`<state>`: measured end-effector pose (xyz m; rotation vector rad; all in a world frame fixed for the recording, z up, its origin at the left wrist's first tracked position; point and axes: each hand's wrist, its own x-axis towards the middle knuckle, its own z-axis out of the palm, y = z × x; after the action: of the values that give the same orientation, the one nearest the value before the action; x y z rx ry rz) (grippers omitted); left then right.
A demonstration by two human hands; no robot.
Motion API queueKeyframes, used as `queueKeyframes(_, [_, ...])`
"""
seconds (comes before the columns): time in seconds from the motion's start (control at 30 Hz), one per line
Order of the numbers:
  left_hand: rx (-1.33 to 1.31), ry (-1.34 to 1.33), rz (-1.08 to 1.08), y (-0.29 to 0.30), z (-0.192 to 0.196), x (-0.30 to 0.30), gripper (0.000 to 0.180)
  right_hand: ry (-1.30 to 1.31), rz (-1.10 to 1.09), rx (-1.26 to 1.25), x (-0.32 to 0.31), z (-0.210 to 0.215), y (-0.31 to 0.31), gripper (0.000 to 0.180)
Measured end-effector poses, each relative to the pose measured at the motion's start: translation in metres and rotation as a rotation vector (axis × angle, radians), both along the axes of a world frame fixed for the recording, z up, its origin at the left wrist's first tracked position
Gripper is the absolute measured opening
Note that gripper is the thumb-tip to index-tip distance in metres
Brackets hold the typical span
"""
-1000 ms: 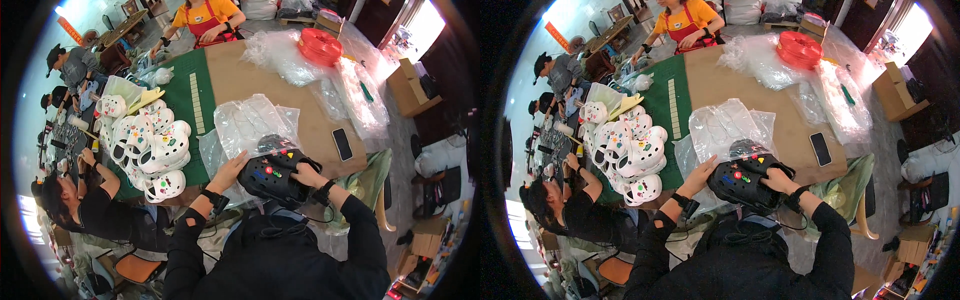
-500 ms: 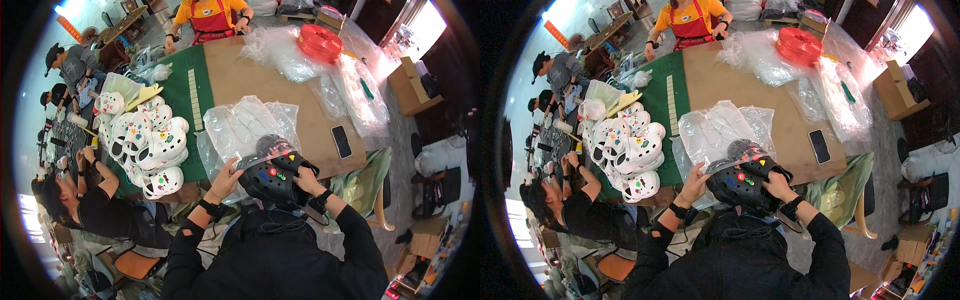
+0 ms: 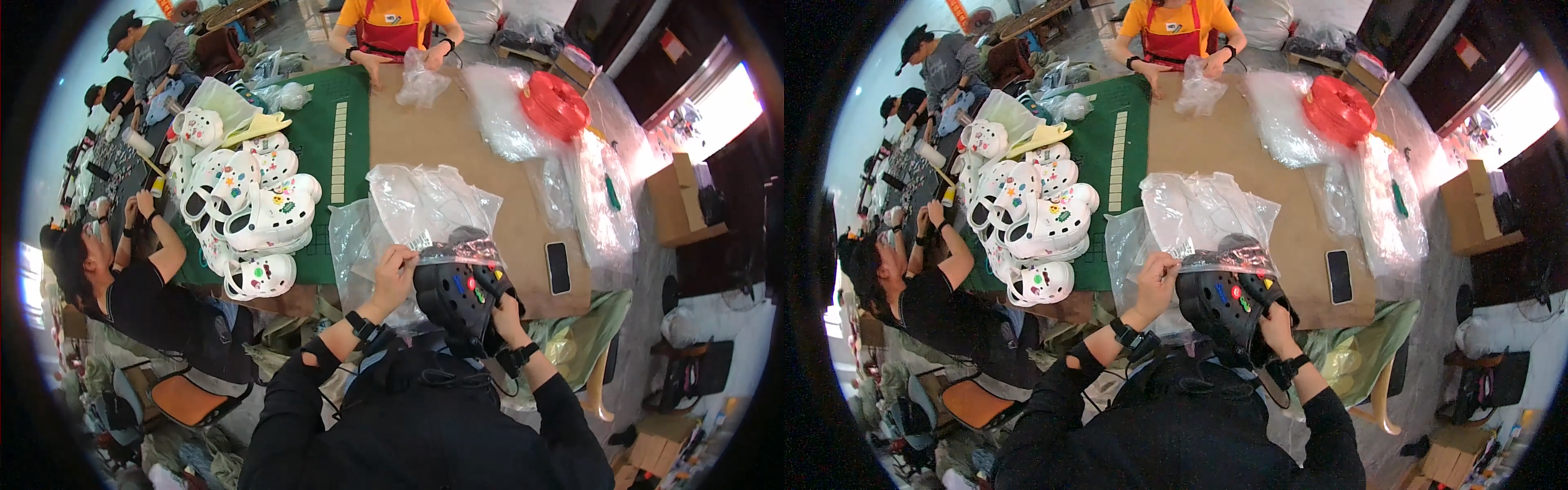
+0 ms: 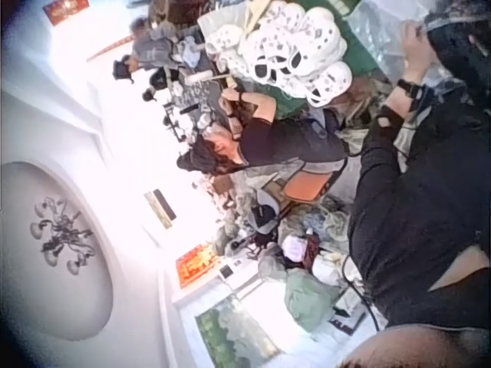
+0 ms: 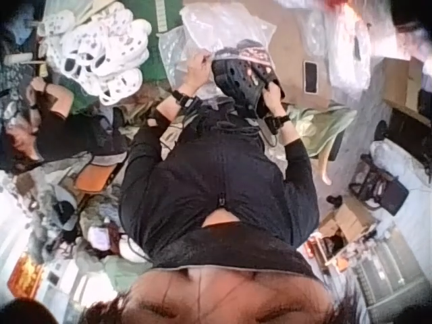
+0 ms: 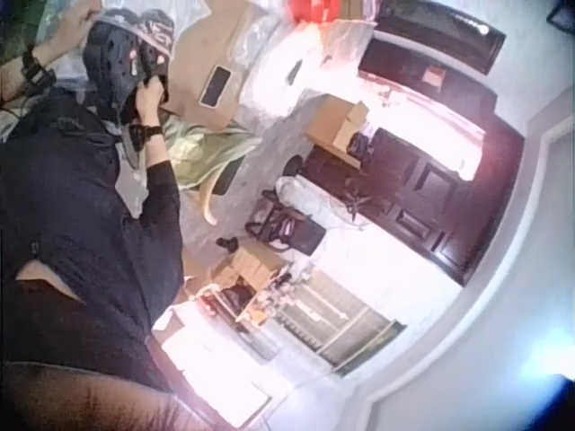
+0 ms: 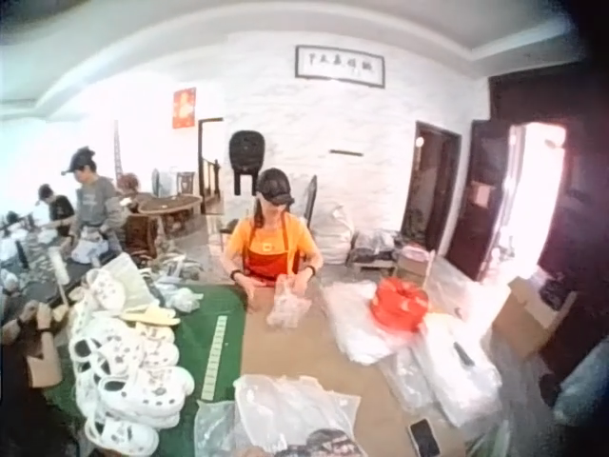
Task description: Packing various types of clogs and shoes into plastic bags and placing them into a larger transport sack.
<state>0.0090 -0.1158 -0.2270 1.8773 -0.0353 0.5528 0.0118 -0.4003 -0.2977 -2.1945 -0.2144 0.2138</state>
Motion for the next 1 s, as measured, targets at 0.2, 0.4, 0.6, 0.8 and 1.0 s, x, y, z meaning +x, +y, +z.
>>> queueKeyframes(0.2, [-0.121, 0.070, -0.092, -0.011, -0.015, -0.003, 0.010, 0.186, -0.150, -0.031, -0.004, -0.012, -0.008, 0.024])
queueKeyframes(0.4, [0.461, -0.032, -0.194, -0.002, -0.022, -0.001, 0.027, 0.063, -0.148, -0.144, -0.004, -0.009, -0.006, 0.024])
queueKeyframes(0.6, [0.853, -0.180, -0.415, 0.008, -0.013, -0.005, 0.042, 0.087, -0.194, -0.165, -0.001, -0.007, 0.002, 0.026])
queueKeyframes(0.8, [0.982, -0.192, -0.460, 0.016, 0.006, -0.017, 0.042, 0.075, -0.168, -0.093, 0.001, -0.004, 0.006, 0.025])
queueKeyframes(1.0, [0.983, -0.188, -0.441, 0.012, 0.002, -0.036, 0.041, 0.086, -0.135, -0.154, -0.003, 0.020, 0.024, 0.023])
